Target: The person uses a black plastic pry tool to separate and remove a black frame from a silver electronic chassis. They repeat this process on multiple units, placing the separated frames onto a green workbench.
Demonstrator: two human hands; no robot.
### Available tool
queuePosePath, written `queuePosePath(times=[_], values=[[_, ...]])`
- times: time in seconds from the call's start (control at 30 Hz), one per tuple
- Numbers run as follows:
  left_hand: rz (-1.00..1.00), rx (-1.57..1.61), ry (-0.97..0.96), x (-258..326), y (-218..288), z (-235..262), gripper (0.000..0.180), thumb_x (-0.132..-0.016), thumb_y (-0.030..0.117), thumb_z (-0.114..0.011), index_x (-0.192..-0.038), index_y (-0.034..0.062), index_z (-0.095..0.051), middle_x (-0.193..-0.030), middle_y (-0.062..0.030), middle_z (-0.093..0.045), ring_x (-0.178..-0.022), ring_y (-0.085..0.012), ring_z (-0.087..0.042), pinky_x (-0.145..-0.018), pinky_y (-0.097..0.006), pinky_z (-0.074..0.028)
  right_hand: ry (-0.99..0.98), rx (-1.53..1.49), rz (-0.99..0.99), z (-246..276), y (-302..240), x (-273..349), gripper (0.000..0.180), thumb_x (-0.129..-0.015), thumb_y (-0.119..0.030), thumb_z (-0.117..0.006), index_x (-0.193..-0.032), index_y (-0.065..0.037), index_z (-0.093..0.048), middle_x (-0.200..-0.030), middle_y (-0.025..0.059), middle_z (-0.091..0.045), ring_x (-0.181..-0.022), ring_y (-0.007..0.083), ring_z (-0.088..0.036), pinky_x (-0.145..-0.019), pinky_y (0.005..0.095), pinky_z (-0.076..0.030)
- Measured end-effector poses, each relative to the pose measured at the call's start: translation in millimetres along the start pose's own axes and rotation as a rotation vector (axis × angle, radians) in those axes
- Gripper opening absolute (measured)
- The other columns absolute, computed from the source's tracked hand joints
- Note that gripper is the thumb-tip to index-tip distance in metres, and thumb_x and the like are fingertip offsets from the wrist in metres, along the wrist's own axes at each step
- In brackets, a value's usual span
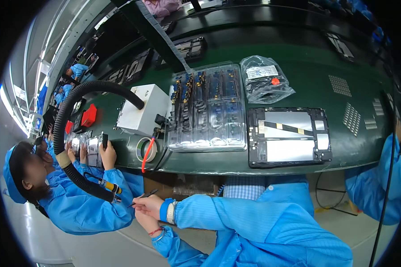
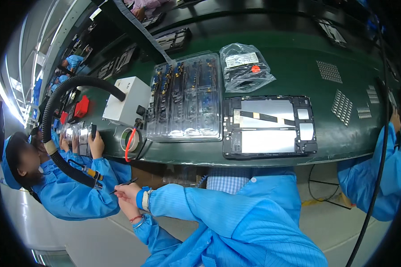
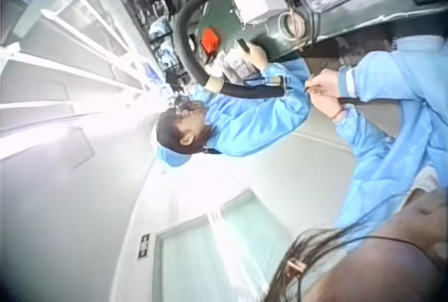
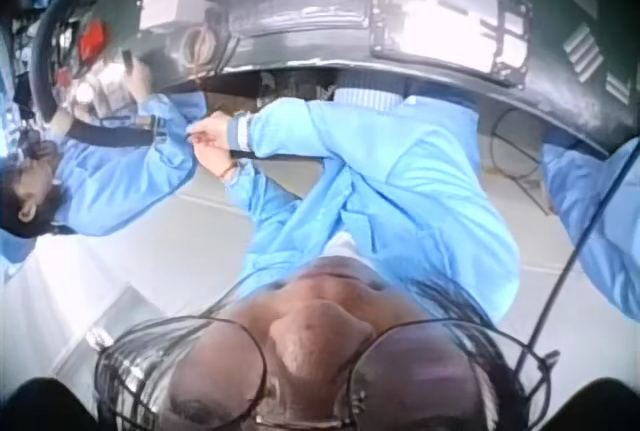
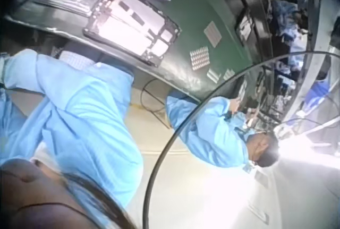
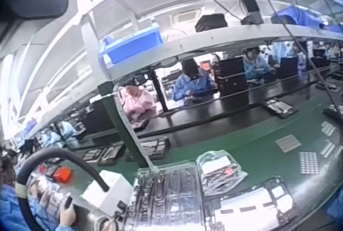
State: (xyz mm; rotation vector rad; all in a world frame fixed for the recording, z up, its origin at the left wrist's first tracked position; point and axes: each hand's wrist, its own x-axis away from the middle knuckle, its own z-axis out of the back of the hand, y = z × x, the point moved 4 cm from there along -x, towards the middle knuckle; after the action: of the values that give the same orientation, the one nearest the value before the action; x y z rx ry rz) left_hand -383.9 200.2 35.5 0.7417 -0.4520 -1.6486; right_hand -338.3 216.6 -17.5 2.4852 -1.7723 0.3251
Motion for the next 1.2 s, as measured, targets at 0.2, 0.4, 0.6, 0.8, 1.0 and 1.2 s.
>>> queuePosePath(times=[0.2,0.4,0.6,0.8,1.0,1.2], values=[[-0.573,-0.18,-0.092,24,99,-5,0.03,-0.074,0.008,-0.057,-0.102,0.0008,-0.059,-0.096,-0.0141,-0.061,-0.087,-0.0317,-0.058,-0.076,-0.037,-0.046,-0.133,0.173,0.265,-45,-83,179,0.025,-0.082,-0.015,-0.064,-0.101,0.0,-0.059,-0.094,0.0069,-0.061,-0.085,0.0117,-0.058,-0.075,0.025,-0.048],[-1.191,0.153,-0.469,79,282,-89,0.031,-0.071,0.005,-0.062,-0.102,0.0016,-0.059,-0.097,-0.0147,-0.06,-0.086,-0.0303,-0.058,-0.073,-0.036,-0.047,0.329,1.349,1.329,-64,-264,409,0.008,-0.078,-0.003,-0.06,-0.085,0.001,-0.062,-0.083,0.0081,-0.061,-0.083,0.0146,-0.057,-0.075,0.0274,-0.045],[-1.341,-0.038,-0.494,100,361,-212,0.019,-0.073,0.018,-0.063,-0.084,0.0033,-0.059,-0.08,-0.0095,-0.056,-0.076,-0.0263,-0.057,-0.066,-0.036,-0.047,0.687,1.536,1.131,0,-378,420,0.015,-0.082,-0.014,-0.06,-0.088,-0.001,-0.06,-0.075,0.0018,-0.058,-0.069,0.0069,-0.052,-0.059,0.0211,-0.043],[-1.237,0.006,-0.566,94,359,-245,0.019,-0.073,0.017,-0.063,-0.088,0.0045,-0.061,-0.086,-0.0083,-0.058,-0.08,-0.0261,-0.056,-0.07,-0.036,-0.047,0.768,1.554,0.937,35,-379,417,0.011,-0.082,-0.012,-0.059,-0.086,-0.001,-0.059,-0.076,-0.0001,-0.054,-0.066,0.0058,-0.05,-0.057,0.0191,-0.04],[-1.179,0.143,-0.584,93,360,-244,0.024,-0.072,0.014,-0.064,-0.094,0.0051,-0.061,-0.087,-0.0065,-0.056,-0.08,-0.024,-0.054,-0.07,-0.035,-0.044,0.833,1.802,0.964,27,-368,419,0.015,-0.077,-0.013,-0.061,-0.085,-0.001,-0.06,-0.063,0.0064,-0.055,-0.056,0.0114,-0.052,-0.051,0.0242,-0.041],[-1.209,0.148,-0.568,91,354,-249,0.028,-0.071,0.012,-0.064,-0.098,0.0086,-0.061,-0.086,-0.0044,-0.056,-0.08,-0.022,-0.053,-0.069,-0.035,-0.043,0.794,1.902,0.965,23,-365,413,0.013,-0.077,-0.011,-0.061,-0.085,-0.001,-0.06,-0.072,0.0068,-0.057,-0.059,0.014,-0.055,-0.055,0.0238,-0.045]])
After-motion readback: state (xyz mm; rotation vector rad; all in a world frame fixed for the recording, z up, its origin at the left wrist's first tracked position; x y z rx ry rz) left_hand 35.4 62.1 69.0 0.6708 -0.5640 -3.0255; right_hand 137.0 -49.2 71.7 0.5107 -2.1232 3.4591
